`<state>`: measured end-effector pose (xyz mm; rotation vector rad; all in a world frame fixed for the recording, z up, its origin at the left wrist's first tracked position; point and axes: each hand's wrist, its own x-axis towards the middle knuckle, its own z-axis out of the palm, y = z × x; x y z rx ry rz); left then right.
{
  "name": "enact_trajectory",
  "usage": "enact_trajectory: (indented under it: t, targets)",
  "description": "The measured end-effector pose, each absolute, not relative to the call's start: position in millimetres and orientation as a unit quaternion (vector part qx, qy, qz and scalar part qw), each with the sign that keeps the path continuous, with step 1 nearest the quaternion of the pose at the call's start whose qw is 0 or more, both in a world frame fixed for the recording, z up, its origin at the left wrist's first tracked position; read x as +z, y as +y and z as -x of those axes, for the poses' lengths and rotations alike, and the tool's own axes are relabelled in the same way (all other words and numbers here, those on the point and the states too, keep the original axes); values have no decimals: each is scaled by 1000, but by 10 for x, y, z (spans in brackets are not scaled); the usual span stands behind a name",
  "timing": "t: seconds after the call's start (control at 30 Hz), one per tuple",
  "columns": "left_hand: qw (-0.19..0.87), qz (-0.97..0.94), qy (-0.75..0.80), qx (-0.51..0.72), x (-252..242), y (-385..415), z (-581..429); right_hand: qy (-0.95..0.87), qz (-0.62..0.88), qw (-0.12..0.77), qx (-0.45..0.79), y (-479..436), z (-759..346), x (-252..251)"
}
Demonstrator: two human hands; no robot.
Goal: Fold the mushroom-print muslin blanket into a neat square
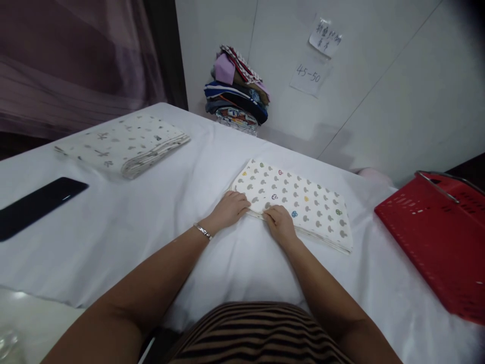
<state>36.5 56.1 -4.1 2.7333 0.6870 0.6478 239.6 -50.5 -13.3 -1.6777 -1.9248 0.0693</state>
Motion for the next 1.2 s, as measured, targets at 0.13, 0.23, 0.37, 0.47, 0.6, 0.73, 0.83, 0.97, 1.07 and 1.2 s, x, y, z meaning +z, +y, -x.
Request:
enact_trajectory:
  t: [0.13,0.23,0.37,0.47,0.6,0.73,0.83,0.97,1.07,1.2]
  targets:
    - [126,-937,236,224,-28,558,-375,-720,633,284,23,-504,-2383,-125]
    - [120,-936,242,225,-34,562,-378,-724,632,277,16,-497,-2387,-139]
    - [115,-936,248,222,-50,574,-388,-728,631,269,3,-487,-2396,-164]
    - [113,-938,250,213,-50,580,-394,-728,632,264,0,-482,-2393,-172]
    - [117,-938,248,210,-27,578,-391,-726,637,259,-2,-476,-2371,-169]
    - [128,-937,244,213,-8,571,-391,-723,640,262,-6,-470,-2350,-171]
    - [123,-936,253,212,-15,568,-410,-721,642,258,-10,-470,-2338,-169]
    - [127,-932,268,208,-22,567,-447,-726,640,252,-17,-475,-2324,-160]
    - [137,-930,274,203,-4,562,-466,-733,632,252,-27,-472,-2311,-158]
    - [140,-928,286,194,20,547,-484,-728,638,250,-32,-452,-2281,-161]
